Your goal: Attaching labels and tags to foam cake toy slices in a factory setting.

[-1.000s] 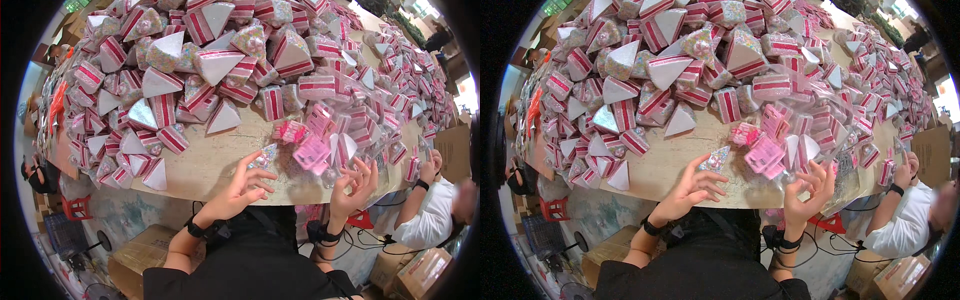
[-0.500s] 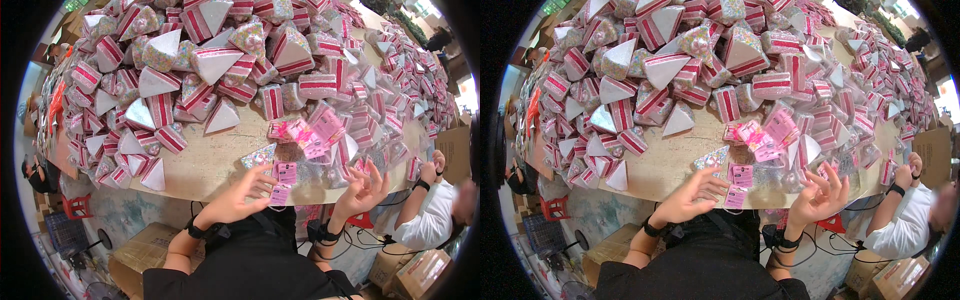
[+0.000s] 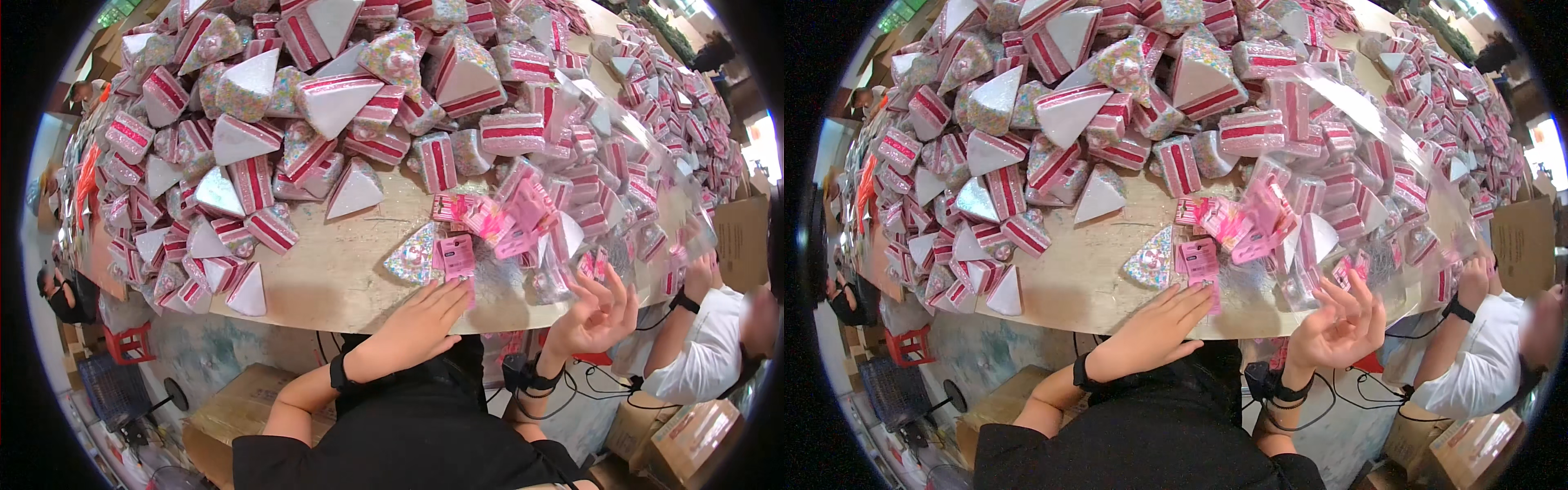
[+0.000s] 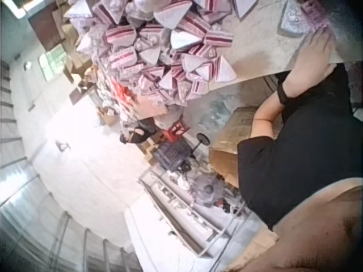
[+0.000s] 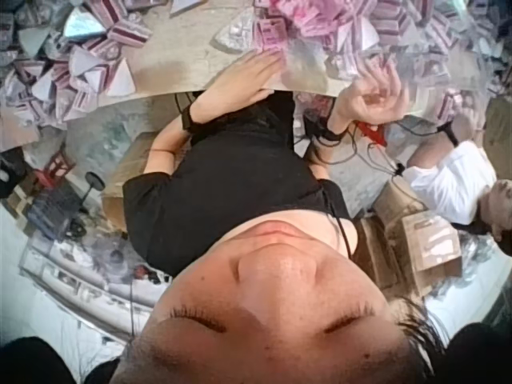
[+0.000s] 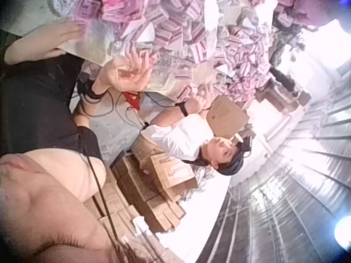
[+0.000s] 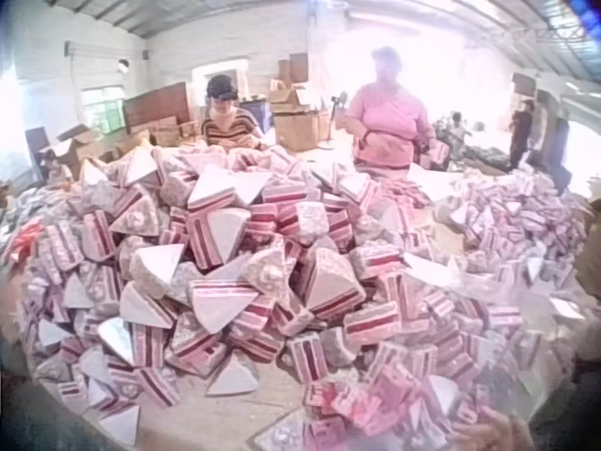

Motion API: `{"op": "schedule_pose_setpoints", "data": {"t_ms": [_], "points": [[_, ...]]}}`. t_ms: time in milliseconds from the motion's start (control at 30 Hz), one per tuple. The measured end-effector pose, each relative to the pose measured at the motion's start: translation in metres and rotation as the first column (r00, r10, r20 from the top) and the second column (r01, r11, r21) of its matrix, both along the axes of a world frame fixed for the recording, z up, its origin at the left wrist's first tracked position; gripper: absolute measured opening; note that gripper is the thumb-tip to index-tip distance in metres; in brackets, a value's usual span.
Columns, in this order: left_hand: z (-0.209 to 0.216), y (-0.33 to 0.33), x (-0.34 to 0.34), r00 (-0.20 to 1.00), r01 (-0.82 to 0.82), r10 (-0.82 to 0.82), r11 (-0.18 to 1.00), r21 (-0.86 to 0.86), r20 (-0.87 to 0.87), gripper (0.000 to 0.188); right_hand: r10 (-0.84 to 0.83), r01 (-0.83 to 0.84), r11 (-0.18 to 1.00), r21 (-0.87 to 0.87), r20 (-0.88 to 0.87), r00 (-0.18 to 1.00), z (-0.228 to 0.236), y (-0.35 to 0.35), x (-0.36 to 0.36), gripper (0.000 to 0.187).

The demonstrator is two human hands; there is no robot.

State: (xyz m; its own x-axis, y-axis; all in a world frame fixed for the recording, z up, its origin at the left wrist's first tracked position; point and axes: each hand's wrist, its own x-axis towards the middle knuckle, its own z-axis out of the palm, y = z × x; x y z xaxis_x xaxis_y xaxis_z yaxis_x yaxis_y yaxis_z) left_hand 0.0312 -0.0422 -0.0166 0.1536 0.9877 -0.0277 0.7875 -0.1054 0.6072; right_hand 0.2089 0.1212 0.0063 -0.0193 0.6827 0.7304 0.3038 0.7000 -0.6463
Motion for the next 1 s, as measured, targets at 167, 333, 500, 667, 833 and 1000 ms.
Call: {"op": "schedule_pose_setpoints", "data": {"t_ms": [167, 333, 500, 667, 833, 1000], "points": [[0.002, 0.003, -0.001, 1.0, 0.009, -0.009, 1.0, -0.014, 0.006, 0.074, -0.101, 0.107, 0.99, 0.094, -0.073, 0.992, 0.007, 0.013, -0.011, 0.058], [-0.001, 0.003, 0.002, 1.0, -0.019, 0.019, 1.0, -0.01, 0.005, 0.076, -0.132, 0.125, 0.991, -0.05, -0.177, 0.975, 0.01, 0.016, -0.009, 0.053], [-0.002, 0.004, 0.003, 0.999, -0.029, 0.029, 1.0, 0.001, -0.014, 0.075, -0.284, 0.173, 0.923, -0.345, -0.304, 0.909, 0.022, 0.027, 0.046, 0.053], [-0.005, 0.01, 0.005, 0.997, -0.022, 0.022, 1.0, 0.007, -0.077, 0.07, -0.431, 0.052, 0.738, -0.673, -0.41, 0.804, 0.029, 0.028, 0.127, 0.053], [-0.003, 0.014, 0.004, 0.996, -0.034, 0.036, 0.999, 0.022, -0.078, 0.063, -0.448, 0.227, 0.622, -0.749, -0.104, 0.888, 0.024, 0.013, 0.195, 0.055], [-0.002, 0.015, 0.005, 0.993, -0.115, 0.113, 0.988, 0.105, 0.02, 0.053, -0.392, 0.252, 0.542, -0.802, 0.024, 0.92, -0.008, 0.019, 0.226, 0.049]]}}
